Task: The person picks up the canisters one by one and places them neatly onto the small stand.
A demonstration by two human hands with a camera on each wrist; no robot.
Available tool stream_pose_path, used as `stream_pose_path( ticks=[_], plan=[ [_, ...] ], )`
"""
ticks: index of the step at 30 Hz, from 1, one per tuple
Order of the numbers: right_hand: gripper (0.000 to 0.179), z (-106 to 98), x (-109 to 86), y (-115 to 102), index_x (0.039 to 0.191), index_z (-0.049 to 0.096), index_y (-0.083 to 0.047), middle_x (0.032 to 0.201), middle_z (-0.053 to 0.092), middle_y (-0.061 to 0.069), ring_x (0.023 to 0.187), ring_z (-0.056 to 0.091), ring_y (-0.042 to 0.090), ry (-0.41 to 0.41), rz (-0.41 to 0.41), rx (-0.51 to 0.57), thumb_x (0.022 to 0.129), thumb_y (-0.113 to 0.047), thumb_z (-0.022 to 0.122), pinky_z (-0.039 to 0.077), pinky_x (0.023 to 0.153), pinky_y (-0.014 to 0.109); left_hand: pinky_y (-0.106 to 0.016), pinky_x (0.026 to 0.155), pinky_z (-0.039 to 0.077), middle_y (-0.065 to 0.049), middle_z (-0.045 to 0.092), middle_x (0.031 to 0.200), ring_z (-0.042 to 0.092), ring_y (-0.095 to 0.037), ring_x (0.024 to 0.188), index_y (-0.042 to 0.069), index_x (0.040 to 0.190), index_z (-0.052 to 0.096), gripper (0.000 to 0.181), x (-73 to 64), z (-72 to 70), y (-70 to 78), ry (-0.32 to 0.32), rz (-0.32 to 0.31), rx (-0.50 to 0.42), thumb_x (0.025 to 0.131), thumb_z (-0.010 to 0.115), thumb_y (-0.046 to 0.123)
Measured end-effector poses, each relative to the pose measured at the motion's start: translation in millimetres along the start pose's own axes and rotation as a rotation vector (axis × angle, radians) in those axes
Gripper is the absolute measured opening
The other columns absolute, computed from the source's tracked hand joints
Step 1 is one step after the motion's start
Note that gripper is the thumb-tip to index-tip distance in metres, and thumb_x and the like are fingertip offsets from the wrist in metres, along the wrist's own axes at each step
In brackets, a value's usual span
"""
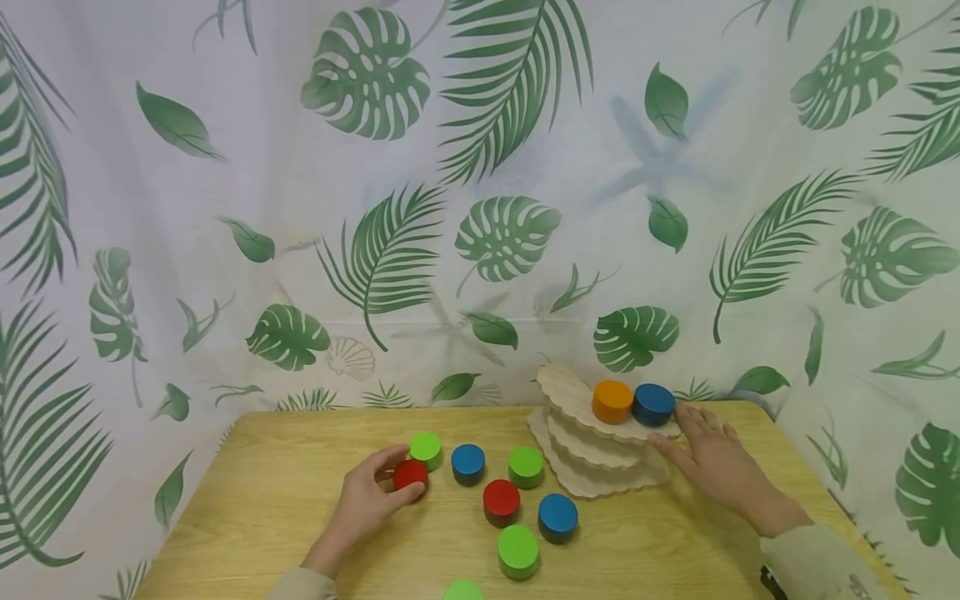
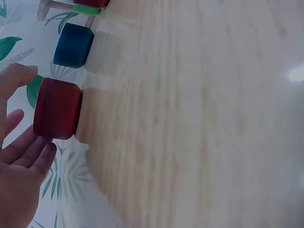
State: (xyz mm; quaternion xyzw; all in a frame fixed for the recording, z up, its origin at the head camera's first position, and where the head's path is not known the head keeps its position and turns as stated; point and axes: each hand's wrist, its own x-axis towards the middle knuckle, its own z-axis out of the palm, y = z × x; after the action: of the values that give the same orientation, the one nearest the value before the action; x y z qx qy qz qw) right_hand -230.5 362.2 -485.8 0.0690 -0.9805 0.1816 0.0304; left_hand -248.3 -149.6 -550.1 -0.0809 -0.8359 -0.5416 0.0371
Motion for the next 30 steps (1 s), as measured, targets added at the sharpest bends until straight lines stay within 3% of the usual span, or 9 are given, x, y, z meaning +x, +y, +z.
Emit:
stream_pose_path(
  ticks=[6,18,30],
  plan=[
    [0.091,-1,0.5,-2,0.158,0.028,0.016,0.163,0.027,0.042,0.148,0.023,0.066,-0.004,0.0,0.006,0.109,-0.058,0.045,0.017,0.115,0.083,-0.039,0.103,0.058,-0.016,0.072,0.133,0.069,-0.031,0.122,0.002,0.135,0.068,0.062,-1.3,0.8,-7.1,0.001,-0.017,-0.039,0.08,0.093,0.015],
    [0.091,-3,-0.6,-3,0.159,0.025,0.016,0.163,0.026,0.043,0.148,0.021,0.067,-0.012,0.005,0.015,0.109,-0.058,0.045,0.016,0.115,0.083,-0.04,0.101,0.059,-0.019,0.073,0.129,0.071,-0.032,0.118,-0.002,0.136,0.066,0.067,1.9,2.1,-16.2,-0.02,-0.005,0.005,0.077,0.095,0.013],
    [0.092,-4,-1.1,-4,0.158,0.027,0.016,0.162,0.027,0.043,0.148,0.022,0.067,-0.009,0.01,0.004,0.109,-0.059,0.045,0.017,0.115,0.082,-0.041,0.1,0.06,-0.013,0.076,0.122,0.073,-0.028,0.114,0.002,0.128,0.071,0.058,2.0,1.0,-12.0,-0.022,-0.009,0.011,0.076,0.096,0.011]
  ],
)
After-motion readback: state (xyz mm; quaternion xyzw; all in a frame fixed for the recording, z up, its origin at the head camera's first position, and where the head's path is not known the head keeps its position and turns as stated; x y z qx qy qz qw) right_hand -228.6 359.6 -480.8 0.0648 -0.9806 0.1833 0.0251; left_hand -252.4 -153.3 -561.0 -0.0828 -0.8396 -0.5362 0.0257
